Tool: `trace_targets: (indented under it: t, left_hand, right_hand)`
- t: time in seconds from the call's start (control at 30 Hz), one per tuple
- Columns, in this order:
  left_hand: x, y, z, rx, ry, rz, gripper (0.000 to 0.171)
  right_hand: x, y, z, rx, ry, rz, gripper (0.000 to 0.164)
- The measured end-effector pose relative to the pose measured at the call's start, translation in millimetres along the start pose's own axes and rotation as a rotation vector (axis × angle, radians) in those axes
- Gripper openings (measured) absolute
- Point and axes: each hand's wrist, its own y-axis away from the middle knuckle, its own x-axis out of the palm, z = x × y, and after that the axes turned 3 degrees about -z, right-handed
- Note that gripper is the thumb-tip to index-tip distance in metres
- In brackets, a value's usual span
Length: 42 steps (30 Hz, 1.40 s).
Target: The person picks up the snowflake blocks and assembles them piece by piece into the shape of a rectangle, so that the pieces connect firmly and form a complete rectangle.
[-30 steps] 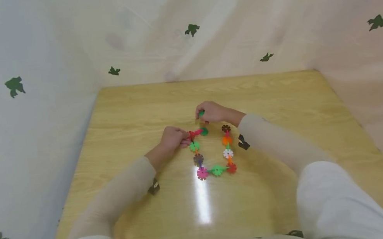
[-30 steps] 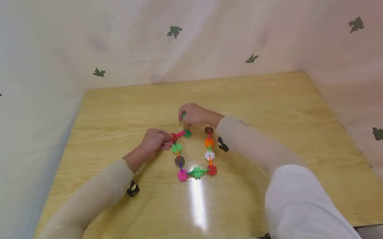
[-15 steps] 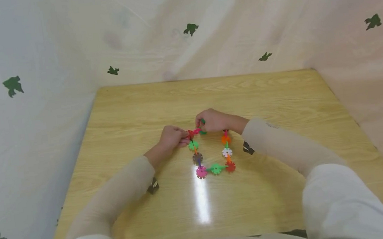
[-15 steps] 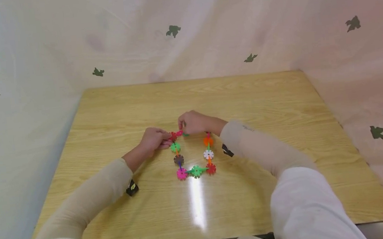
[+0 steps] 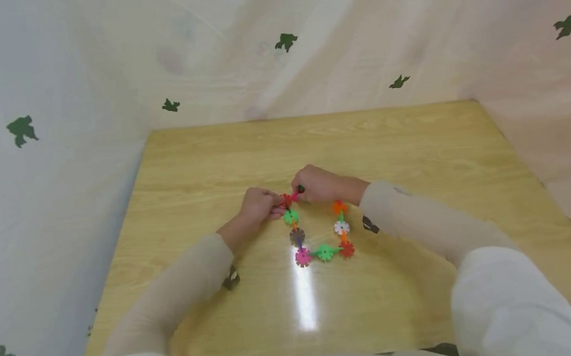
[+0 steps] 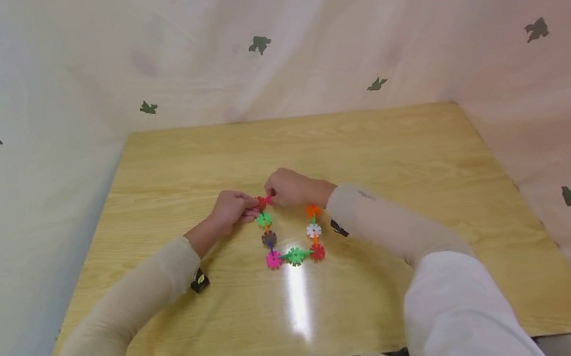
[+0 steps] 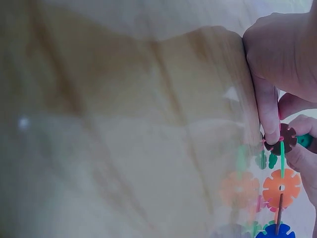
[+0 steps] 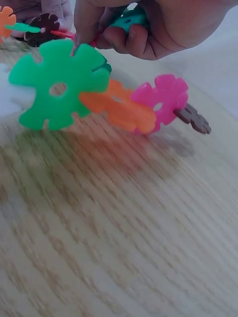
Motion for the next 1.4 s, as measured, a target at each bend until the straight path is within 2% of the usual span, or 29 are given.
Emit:
trace_targets:
  t: [0.27,0.43,0.73,0.9,0.97,1.07,1.23,1.3,1.4]
  left_hand:
    - [1.0,1.3,2.0,-0.006,0.025,0.004,0.018]
    - [1.8,1.2,-2.6,0.013,0.019,-0.002,0.017]
    - [3.1,0.7,-3.6,-0.011,0.03,0.003,0.016]
    - [1.0,2.1,-2.3,-0.004,0.002,-0.001,0.017]
    - [0.2,3.0,-0.8,-0.017,-0.012,0.003,0.018]
    - [0.3,4.6,1.2,-0.041,-0.015,0.005,0.02]
    - [1.9,2.5,-3.4,-0.018,-0.001,-0.009,0.02]
    - [1.9,1.5,-5.2,-0.019,-0.009,-0.011,0.02]
    - [1.6,0.2,-5.8,-0.036,-0.016,-0.002,0.019]
  right_hand:
    - [-3.8,-6.0,5.5,-0.124,0.158,0.034,0.023]
    - [-9.0,-9.9,9.1,-0.147,0.181,0.027,0.031]
    - [-14.7,-15.8,13.5,-0.199,0.191,0.078,0.024]
    - [-14.9,-18.4,13.0,-0.185,0.156,0.084,0.014]
    - [-13.4,-19.0,9.9,-0.146,0.108,0.086,0.01]
    - [-13.6,-14.9,2.3,-0.043,-0.045,0.048,0.015]
    - [-23.6,3.3,-11.4,0.246,-0.38,-0.076,0.04]
    - [-25.5,12.2,-13.5,0.302,-0.407,-0.1,0.047]
    - [-23.7,24.3,-15.6,0.275,-0.308,-0.138,0.041]
